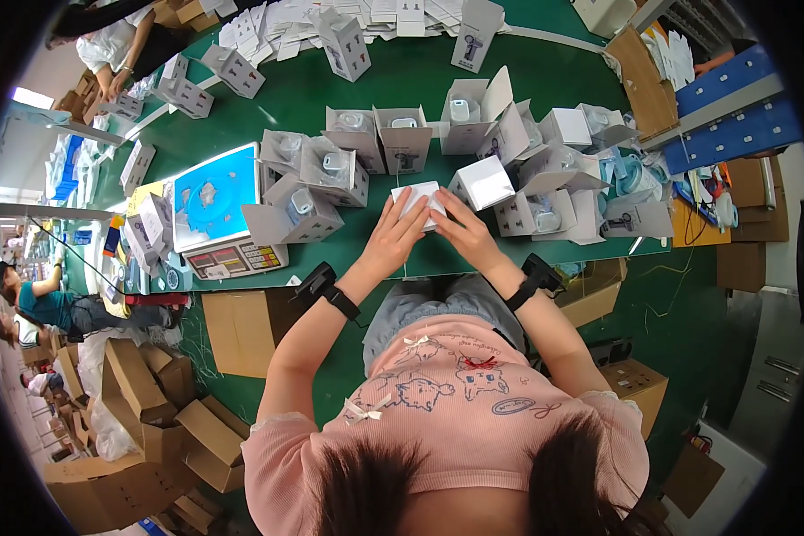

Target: The person packages items by hand, placing a small device into a white box, folding the box closed, and setting it aside. This process is repeated multiple times with several devices and boxes on the table.

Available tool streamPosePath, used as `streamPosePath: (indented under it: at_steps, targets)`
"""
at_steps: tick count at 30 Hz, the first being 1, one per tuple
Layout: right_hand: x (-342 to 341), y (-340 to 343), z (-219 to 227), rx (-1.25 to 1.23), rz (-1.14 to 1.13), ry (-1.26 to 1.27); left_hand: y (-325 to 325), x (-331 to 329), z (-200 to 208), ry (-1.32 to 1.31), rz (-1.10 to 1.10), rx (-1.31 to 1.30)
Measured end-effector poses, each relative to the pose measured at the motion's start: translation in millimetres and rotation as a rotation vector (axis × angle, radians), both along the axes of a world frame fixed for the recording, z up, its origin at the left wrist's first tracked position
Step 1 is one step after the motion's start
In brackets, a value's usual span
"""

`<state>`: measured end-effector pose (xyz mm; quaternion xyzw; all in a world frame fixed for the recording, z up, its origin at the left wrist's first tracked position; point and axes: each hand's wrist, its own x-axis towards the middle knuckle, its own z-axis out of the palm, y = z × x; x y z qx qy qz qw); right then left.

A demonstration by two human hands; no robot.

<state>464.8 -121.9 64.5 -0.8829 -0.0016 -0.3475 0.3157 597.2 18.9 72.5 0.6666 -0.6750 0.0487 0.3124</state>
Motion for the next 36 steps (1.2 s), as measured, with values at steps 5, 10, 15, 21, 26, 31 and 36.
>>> streamPosePath:
  at_steps: [5, 10, 15, 21, 26, 31, 36]
  targets:
    - [1, -2, 3, -0.07, 0.02, -0.017, 0, -2, -1, -0.053, 0.031, -0.038]
    - [-1, 14, -21, -0.139, -0.097, -0.077, 1, -3, -7, -0.181, 0.049, -0.051]
    - [-19, 30, -8, -0.065, -0.143, 0.003, 5, -22, -1, -0.084, 0.021, -0.052]
    - [-61, 5, 185, 0.119, -0.159, 0.242, -1, -20, -4, -0.159, 0.048, -0.021]
    - [-31, -91, 367, 0.072, -0.234, 0.72, 9, -24, 60, 0.149, 0.154, 0.126]
    - [68, -296, 316, -0.422, -0.485, 0.914, 25, -13, 210, 0.786, 0.131, 0.113]
    - [131, -411, 168, -0.331, -0.297, 0.998, 40, 9, 249, 0.614, 0.539, -0.27]
